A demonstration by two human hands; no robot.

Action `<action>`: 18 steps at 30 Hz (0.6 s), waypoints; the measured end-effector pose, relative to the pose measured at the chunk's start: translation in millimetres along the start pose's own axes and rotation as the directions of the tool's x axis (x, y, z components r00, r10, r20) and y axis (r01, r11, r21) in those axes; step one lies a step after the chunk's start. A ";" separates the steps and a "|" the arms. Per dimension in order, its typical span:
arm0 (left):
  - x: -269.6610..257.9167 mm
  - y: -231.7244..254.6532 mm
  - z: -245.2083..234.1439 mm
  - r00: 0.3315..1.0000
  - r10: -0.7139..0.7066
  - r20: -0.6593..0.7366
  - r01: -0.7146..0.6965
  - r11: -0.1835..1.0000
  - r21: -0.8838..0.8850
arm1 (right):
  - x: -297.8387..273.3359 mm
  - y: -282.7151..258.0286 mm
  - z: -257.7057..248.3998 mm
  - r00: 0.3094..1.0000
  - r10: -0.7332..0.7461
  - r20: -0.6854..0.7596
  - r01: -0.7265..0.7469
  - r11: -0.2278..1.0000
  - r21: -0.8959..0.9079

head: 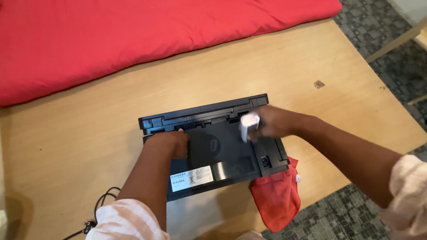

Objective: The person cleans the underside of a closed HP printer placed on a wooden table. They first rub the surface with a small white cleaning block, then wipe the same area with a red cloth. The printer remains closed throughout the clip.

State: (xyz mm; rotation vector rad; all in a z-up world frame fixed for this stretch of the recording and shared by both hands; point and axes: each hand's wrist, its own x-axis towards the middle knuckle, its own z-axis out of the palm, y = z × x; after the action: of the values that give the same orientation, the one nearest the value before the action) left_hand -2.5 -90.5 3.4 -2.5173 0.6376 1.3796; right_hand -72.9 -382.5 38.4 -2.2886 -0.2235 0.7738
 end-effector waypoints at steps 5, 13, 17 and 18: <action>7.3 -4.6 6.6 0.999 0.026 -0.029 -0.025 0.999 0.040 | -8.9 7.9 9.0 0.993 -0.053 -0.105 0.052 0.999 -0.017; 10.0 3.5 5.6 1.000 -0.011 -0.007 0.012 1.000 0.021 | -51.1 2.4 30.9 0.990 0.080 0.116 -0.100 0.979 0.178; 10.6 28.6 15.5 1.000 -0.017 0.010 0.017 1.000 0.006 | -52.2 3.1 31.7 0.989 0.035 -0.145 -0.014 0.990 0.142; 10.0 35.1 19.3 1.000 -0.021 0.014 0.021 1.000 0.002 | -51.2 2.5 33.4 0.989 0.014 -0.145 0.006 0.991 0.136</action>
State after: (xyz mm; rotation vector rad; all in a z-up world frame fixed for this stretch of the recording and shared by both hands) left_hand -28.5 -117.2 -14.4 -2.5038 0.6080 1.3876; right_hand -134.0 -383.9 41.3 -2.2050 -0.0958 0.6016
